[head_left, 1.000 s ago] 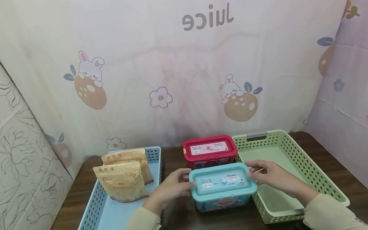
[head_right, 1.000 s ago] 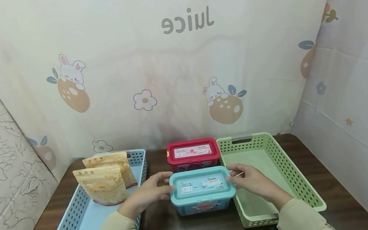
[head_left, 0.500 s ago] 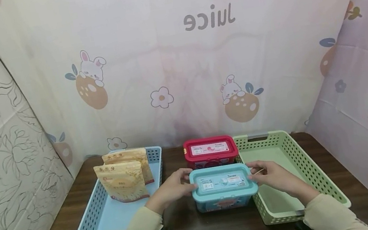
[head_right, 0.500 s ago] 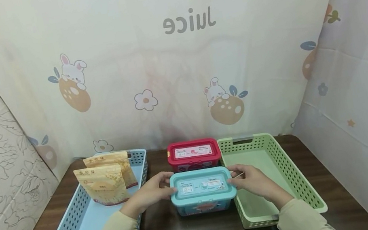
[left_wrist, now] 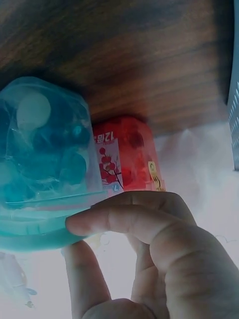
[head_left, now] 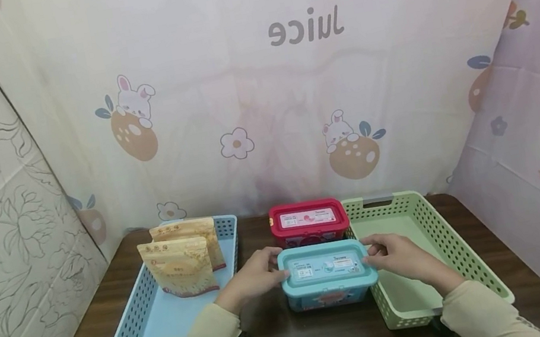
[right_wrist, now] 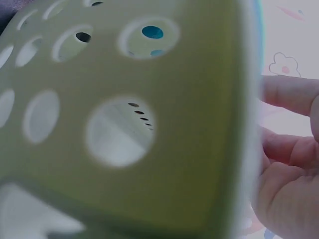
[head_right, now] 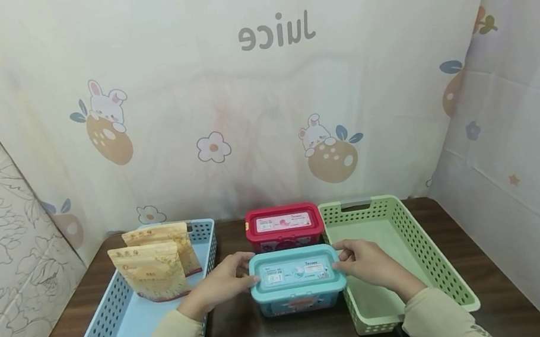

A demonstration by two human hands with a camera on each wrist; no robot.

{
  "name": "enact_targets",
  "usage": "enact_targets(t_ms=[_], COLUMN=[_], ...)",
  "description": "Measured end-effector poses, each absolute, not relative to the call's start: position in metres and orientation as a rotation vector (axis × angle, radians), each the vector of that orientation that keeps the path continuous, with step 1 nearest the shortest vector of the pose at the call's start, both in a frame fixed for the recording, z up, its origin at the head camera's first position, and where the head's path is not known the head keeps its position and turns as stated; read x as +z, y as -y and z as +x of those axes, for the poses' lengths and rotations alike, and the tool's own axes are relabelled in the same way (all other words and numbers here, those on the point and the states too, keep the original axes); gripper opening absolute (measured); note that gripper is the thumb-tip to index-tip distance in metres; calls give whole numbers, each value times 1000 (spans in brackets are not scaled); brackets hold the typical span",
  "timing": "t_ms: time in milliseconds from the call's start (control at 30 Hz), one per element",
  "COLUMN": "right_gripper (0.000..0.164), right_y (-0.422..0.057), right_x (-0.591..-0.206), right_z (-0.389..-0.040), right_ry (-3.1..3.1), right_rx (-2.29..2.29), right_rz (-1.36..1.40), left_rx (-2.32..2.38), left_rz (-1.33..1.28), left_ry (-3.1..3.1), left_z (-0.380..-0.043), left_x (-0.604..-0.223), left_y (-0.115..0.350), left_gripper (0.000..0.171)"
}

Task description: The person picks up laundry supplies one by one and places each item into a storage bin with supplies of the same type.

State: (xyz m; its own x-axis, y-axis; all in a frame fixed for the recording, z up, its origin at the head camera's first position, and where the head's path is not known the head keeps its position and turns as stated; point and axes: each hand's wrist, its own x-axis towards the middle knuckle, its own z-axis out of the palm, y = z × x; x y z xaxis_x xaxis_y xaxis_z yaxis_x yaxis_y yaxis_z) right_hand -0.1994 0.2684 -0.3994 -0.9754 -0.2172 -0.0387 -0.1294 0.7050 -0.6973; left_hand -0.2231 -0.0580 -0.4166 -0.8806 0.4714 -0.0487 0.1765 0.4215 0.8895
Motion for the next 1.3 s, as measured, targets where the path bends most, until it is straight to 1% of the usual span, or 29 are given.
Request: enact_targets(t_ms=[467,867,1300], right_gripper=[51,50,50], right_y=[-263,-256,-246], right_x=[-396,-399,-401], right_z=[-199,-201,-205], right_ry=[-2779,-2717,-2677], right_rx=[-1126,-1210,-1222], right_rz=[-268,-283,-344], left_rx=[1337,1270,1339], left_rz=[618,594,581], left_ry=[-2472,-2508,-2414], left_z=[-223,-219,-219], left_x=[-414,-406,-406], left_y=[61,72,84], left_gripper=[53,52,53])
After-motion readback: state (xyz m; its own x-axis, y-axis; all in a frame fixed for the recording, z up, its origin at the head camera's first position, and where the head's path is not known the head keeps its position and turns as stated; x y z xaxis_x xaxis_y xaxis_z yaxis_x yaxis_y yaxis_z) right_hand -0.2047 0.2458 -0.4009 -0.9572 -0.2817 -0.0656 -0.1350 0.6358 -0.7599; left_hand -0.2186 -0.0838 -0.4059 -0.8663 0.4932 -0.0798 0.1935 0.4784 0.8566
